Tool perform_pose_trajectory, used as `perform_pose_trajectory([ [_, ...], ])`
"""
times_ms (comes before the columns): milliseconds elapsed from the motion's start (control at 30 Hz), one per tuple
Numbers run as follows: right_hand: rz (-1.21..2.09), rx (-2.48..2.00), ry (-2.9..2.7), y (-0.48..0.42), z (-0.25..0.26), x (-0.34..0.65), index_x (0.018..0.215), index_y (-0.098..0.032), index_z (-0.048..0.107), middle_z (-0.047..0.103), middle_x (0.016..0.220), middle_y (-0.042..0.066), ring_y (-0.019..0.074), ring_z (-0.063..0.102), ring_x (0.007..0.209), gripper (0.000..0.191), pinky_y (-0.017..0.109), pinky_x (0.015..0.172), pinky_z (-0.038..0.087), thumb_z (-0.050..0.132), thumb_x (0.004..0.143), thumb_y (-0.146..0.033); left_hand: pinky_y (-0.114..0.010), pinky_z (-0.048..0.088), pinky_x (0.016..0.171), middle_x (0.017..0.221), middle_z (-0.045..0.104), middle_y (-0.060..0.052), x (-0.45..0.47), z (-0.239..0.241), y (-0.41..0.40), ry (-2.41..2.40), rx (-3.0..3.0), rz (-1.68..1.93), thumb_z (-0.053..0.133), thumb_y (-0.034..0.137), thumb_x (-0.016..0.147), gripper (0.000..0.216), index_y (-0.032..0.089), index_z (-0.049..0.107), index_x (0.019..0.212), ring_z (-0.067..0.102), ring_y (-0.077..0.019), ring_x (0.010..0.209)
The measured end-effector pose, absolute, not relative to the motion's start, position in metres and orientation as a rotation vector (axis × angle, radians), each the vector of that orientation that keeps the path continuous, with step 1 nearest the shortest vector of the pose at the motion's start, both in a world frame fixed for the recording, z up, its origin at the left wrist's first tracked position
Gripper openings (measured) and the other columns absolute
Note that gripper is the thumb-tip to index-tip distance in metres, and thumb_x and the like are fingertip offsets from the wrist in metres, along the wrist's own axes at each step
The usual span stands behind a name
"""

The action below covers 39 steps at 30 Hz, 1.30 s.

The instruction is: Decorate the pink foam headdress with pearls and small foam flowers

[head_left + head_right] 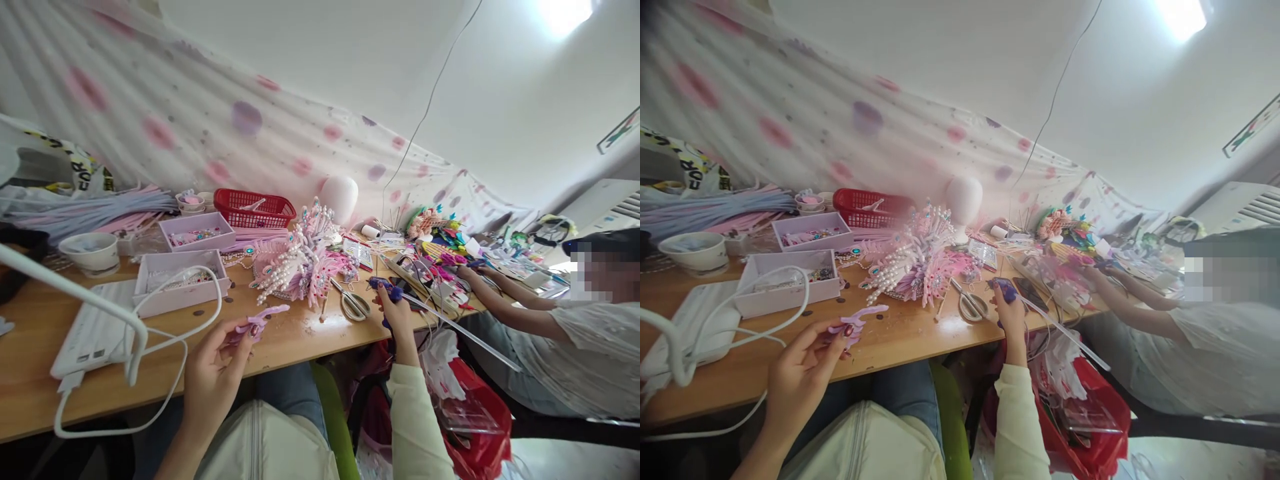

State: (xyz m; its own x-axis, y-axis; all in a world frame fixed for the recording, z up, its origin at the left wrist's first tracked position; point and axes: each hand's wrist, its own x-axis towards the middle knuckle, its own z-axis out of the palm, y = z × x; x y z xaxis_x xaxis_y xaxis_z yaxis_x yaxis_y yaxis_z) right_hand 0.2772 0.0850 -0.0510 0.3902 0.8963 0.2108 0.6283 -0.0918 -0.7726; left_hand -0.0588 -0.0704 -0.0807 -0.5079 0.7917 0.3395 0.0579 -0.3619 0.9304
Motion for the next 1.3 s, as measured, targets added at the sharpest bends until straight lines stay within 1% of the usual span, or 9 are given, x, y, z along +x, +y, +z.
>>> perform_pose_trajectory([
  [167, 0.316, -1.962, -1.338, 0.111, -0.061, 0.281, 0.059, -0.019, 0.062, 0.070, 0.064, 0.016, 0.0296, 0.068, 0.067, 0.051, 0.035, 0.061, 0.047, 0.056, 0.076, -0.067, -0.026, 0.063, 0.056, 0.088, 0.078, -0.007, -0.064, -0.084, -0.068, 1.365, 1.141, 1.883, 0.075, 0.045, 0.078, 0.030, 0.018, 0.072, 0.091, 0.074, -0.0202, 0.070],
  [300, 0.194, -2.045, -1.378, 0.092, -0.062, 0.288, 0.059, -0.021, 0.060, 0.072, 0.072, 0.017, 0.0336, 0.069, 0.078, 0.042, 0.037, 0.067, 0.046, 0.058, 0.077, -0.059, -0.026, 0.063, 0.058, 0.090, 0.078, -0.008, -0.068, -0.086, -0.064, 1.396, 1.058, 1.908, 0.074, 0.045, 0.079, 0.031, 0.019, 0.071, 0.093, 0.074, -0.0207, 0.074],
  [467, 0.206, -2.238, -1.519, 0.026, -0.051, 0.282, 0.058, -0.023, 0.064, 0.070, 0.064, 0.012, 0.0317, 0.068, 0.069, 0.039, 0.036, 0.061, 0.044, 0.065, 0.074, -0.058, -0.024, 0.061, 0.054, 0.084, 0.078, -0.007, -0.077, -0.087, -0.060, 1.350, 1.028, 1.884, 0.076, 0.045, 0.077, 0.031, 0.018, 0.071, 0.092, 0.074, -0.0198, 0.069],
  [567, 0.273, -1.879, -1.831, -0.015, -0.030, 0.241, 0.079, -0.022, 0.072, 0.071, 0.066, 0.006, 0.0245, 0.066, 0.061, 0.040, 0.032, 0.057, 0.044, 0.061, 0.083, -0.060, -0.024, 0.062, 0.059, 0.083, 0.078, -0.005, -0.085, -0.088, -0.060, 1.345, 0.949, 1.936, 0.076, 0.044, 0.076, 0.029, 0.019, 0.072, 0.091, 0.074, -0.0181, 0.069],
  [667, 0.137, -1.278, -2.162, -0.033, 0.003, 0.176, 0.088, -0.023, 0.071, 0.069, 0.074, 0.003, 0.0193, 0.063, 0.069, 0.025, 0.030, 0.065, 0.048, 0.058, 0.094, -0.043, -0.023, 0.062, 0.058, 0.081, 0.077, -0.004, -0.092, -0.089, -0.064, 1.352, 0.901, 1.982, 0.076, 0.043, 0.076, 0.028, 0.019, 0.072, 0.091, 0.073, -0.0164, 0.066],
  [833, -0.300, -0.629, -2.547, 0.001, 0.053, 0.080, 0.099, -0.020, 0.069, 0.071, 0.094, 0.008, 0.0212, 0.061, 0.089, 0.022, 0.035, 0.081, 0.049, 0.048, 0.100, -0.022, -0.019, 0.054, 0.044, 0.080, 0.076, -0.003, -0.101, -0.088, -0.074, 1.367, 0.834, 2.080, 0.074, 0.043, 0.079, 0.028, 0.019, 0.071, 0.095, 0.069, -0.0145, 0.059],
  [1000, -0.819, -0.463, -3.015, 0.052, 0.054, 0.028, 0.098, -0.014, 0.072, 0.074, 0.098, 0.013, 0.0273, 0.060, 0.104, 0.023, 0.044, 0.095, 0.047, 0.053, 0.099, -0.025, -0.018, 0.050, 0.040, 0.080, 0.077, -0.004, -0.104, -0.078, -0.072, 1.312, 0.745, 2.222, 0.072, 0.038, 0.079, 0.023, 0.018, 0.069, 0.091, 0.070, -0.0149, 0.059],
  [1167, -1.064, -0.470, -3.217, 0.066, 0.040, 0.020, 0.116, -0.012, 0.069, 0.075, 0.096, 0.016, 0.0355, 0.044, 0.134, 0.045, 0.065, 0.119, 0.018, 0.071, 0.086, -0.045, -0.018, 0.049, 0.040, 0.081, 0.075, -0.003, -0.110, -0.072, -0.065, 1.280, 0.648, 2.157, 0.069, 0.038, 0.081, 0.020, 0.019, 0.066, 0.089, 0.069, -0.0140, 0.056],
  [1300, -1.113, -0.359, -3.306, 0.067, 0.039, 0.034, 0.097, -0.019, 0.075, 0.075, 0.095, 0.012, 0.0336, 0.047, 0.129, 0.023, 0.065, 0.122, -0.007, 0.071, 0.084, -0.037, -0.022, 0.053, 0.046, 0.083, 0.076, -0.003, -0.113, -0.074, -0.059, 1.352, 0.653, 2.085, 0.065, 0.039, 0.083, 0.020, 0.020, 0.067, 0.089, 0.072, -0.0170, 0.063],
])
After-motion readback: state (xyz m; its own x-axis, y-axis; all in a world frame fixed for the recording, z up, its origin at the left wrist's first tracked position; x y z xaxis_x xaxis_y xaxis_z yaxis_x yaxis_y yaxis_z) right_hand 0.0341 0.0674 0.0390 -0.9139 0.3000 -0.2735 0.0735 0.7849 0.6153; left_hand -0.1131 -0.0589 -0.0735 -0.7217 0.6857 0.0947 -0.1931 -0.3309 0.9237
